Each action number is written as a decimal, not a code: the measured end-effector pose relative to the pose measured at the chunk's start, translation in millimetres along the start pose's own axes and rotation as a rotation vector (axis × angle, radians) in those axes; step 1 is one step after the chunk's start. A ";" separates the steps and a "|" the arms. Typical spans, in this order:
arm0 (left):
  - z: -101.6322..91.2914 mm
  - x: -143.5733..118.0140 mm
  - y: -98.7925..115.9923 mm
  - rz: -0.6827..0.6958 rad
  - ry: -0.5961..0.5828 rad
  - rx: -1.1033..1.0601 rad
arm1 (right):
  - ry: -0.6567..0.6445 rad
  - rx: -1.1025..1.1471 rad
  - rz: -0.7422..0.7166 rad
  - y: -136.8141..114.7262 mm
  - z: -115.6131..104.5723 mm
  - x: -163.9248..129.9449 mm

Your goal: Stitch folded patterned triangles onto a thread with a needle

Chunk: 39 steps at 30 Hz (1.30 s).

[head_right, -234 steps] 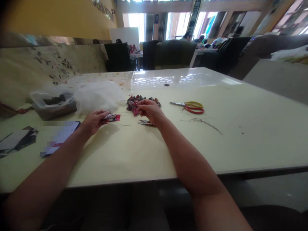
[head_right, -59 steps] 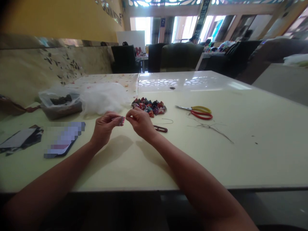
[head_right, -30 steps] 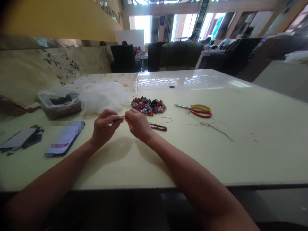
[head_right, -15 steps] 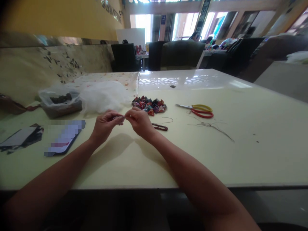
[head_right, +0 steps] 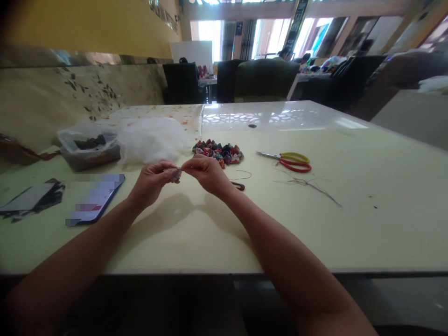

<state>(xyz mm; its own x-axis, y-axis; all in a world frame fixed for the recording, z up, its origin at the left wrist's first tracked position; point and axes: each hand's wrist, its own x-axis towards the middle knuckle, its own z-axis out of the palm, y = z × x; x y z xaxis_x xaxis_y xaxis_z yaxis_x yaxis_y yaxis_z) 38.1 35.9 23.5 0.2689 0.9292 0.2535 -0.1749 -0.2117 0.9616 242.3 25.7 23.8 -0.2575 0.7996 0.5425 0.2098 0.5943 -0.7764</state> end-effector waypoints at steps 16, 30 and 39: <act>-3.3 -0.8 -1.5 -0.203 -0.170 -0.219 | -0.153 0.206 0.066 -3.8 -10.8 2.5; -3.3 -0.6 -1.7 -0.228 -0.161 -0.194 | -0.043 0.102 -0.009 0.7 3.1 -0.1; -2.1 -0.3 -8.7 -0.211 -0.099 -0.211 | 0.005 0.059 0.085 -2.5 8.8 -1.9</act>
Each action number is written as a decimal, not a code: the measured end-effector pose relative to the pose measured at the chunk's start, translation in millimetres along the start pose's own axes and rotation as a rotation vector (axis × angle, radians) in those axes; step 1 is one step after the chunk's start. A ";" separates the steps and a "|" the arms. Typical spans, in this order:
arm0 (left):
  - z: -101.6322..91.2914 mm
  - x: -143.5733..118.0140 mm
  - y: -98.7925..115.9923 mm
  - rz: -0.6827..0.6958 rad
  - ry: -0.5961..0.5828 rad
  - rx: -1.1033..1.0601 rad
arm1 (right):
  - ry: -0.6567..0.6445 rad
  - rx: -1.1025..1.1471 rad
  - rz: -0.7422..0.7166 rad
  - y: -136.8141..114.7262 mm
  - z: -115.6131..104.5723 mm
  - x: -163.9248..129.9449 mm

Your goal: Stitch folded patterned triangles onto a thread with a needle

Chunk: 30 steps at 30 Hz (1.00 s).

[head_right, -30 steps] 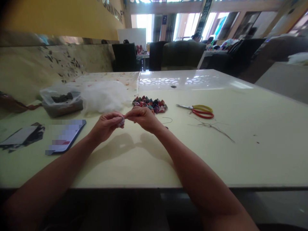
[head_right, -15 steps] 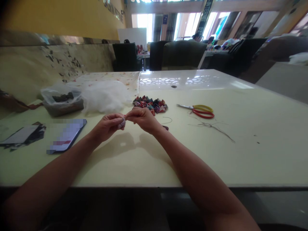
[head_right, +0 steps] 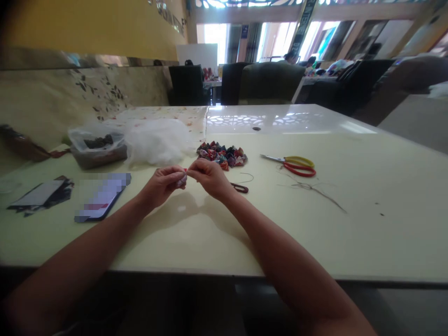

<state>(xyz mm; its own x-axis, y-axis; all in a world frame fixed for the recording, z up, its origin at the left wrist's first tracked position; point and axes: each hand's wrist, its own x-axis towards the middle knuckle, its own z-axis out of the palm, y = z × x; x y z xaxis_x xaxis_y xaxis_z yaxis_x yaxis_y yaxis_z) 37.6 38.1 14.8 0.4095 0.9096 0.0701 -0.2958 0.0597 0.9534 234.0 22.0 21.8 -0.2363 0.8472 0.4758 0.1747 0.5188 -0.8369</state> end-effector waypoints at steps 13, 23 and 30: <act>1.7 1.5 -4.9 -0.001 0.018 -0.072 | 0.077 -0.171 0.021 -1.9 -4.2 -4.5; 5.1 1.2 -11.7 -0.016 0.030 0.028 | 0.108 -0.199 -0.056 6.0 7.9 -7.3; 8.7 -1.0 -11.0 0.038 0.102 0.211 | 0.002 -0.686 -0.268 6.6 11.7 -7.3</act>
<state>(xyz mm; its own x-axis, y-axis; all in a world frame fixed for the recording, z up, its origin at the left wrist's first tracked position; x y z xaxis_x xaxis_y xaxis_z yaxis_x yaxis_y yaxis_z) 47.9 32.9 6.8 0.3087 0.9471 0.0876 -0.1179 -0.0533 0.9916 225.7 17.8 9.7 -0.3529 0.6811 0.6415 0.6702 0.6624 -0.3346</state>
